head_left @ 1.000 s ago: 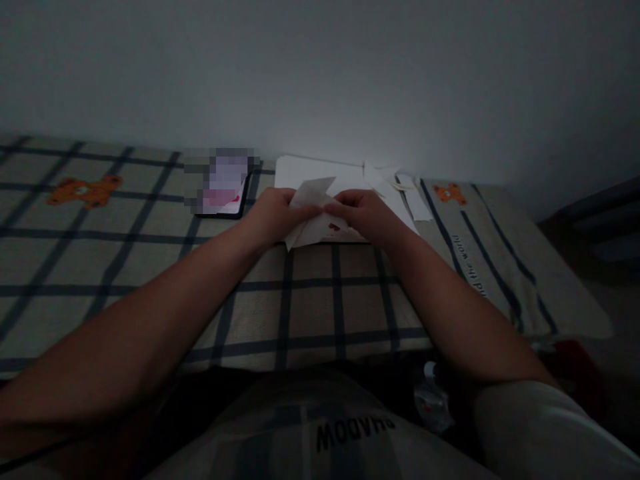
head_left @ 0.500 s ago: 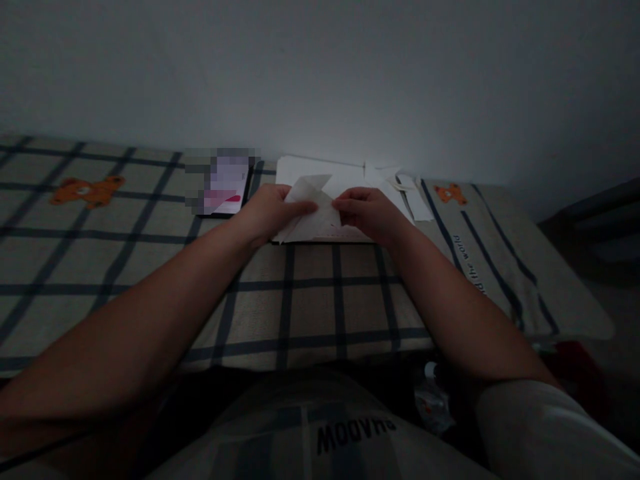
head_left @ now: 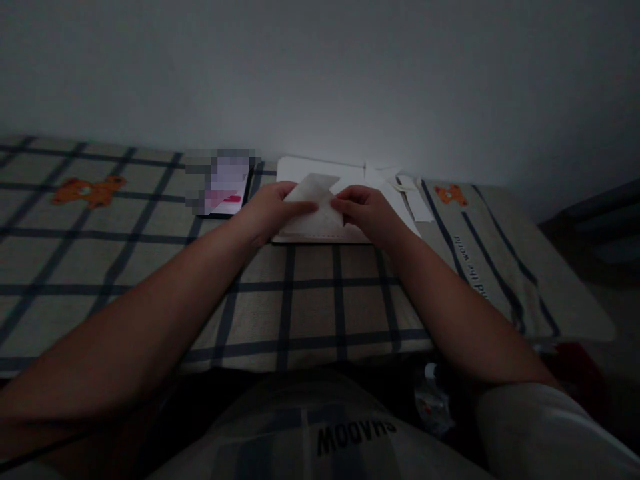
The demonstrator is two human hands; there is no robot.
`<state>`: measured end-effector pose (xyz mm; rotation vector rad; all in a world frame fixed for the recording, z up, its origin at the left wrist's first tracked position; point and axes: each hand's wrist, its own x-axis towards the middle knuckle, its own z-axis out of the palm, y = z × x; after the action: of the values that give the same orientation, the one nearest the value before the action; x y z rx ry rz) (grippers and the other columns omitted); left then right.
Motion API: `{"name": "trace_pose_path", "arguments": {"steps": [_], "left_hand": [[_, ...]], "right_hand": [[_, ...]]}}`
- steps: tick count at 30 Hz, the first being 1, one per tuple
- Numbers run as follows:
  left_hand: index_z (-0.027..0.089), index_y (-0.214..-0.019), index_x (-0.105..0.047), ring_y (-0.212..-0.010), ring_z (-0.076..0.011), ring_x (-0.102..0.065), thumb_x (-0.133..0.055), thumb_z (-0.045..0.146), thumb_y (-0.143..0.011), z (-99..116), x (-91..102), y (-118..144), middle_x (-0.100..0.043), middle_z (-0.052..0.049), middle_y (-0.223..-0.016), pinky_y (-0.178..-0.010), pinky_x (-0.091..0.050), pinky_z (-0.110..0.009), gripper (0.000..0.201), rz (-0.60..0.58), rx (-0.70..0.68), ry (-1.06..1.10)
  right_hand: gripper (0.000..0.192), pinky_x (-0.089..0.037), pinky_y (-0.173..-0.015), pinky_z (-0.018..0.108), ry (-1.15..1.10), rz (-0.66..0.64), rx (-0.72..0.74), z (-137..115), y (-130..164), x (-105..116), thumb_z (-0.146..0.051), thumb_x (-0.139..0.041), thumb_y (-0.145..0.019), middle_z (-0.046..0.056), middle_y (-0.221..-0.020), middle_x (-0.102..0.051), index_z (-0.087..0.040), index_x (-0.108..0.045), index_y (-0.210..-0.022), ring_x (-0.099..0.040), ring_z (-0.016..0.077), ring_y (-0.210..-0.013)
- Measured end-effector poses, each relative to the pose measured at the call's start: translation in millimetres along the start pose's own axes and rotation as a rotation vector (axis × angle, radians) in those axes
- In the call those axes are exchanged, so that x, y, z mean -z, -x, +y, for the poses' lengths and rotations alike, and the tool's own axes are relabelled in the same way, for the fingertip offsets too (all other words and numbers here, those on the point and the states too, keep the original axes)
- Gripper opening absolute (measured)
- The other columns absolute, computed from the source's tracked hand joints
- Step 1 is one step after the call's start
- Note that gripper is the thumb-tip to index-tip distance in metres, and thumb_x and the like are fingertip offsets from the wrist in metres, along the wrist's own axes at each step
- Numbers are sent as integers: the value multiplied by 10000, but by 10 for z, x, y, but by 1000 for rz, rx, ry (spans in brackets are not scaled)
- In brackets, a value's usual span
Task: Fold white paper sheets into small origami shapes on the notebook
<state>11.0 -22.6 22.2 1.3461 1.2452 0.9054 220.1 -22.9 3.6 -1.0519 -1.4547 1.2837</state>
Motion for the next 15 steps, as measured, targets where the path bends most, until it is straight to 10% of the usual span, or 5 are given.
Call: {"name": "trace_pose_path", "arguments": {"steps": [6, 15], "left_hand": [[213, -1210, -682, -927, -240, -694, -845, 178, -674, -23, 18, -48, -717, -56, -1017, -792, -542, -336, 562, 65, -122, 96], [255, -1324, -634, -831, -191, -667, -890, 126, -572, 30, 16, 70, -700, -22, -1040, -729, -508, -273, 804, -204, -217, -153]], "right_hand": [[89, -534, -597, 285, -212, -20, -208, -52, -33, 7, -269, -695, -734, -7, -631, -661, -186, -664, -735, -615, 128, -557], [276, -409, -524, 232, -8, -88, -155, -123, 18, -1, -435, -794, -793, -31, -605, -608, -189, -686, -729, -531, 96, -554]]}}
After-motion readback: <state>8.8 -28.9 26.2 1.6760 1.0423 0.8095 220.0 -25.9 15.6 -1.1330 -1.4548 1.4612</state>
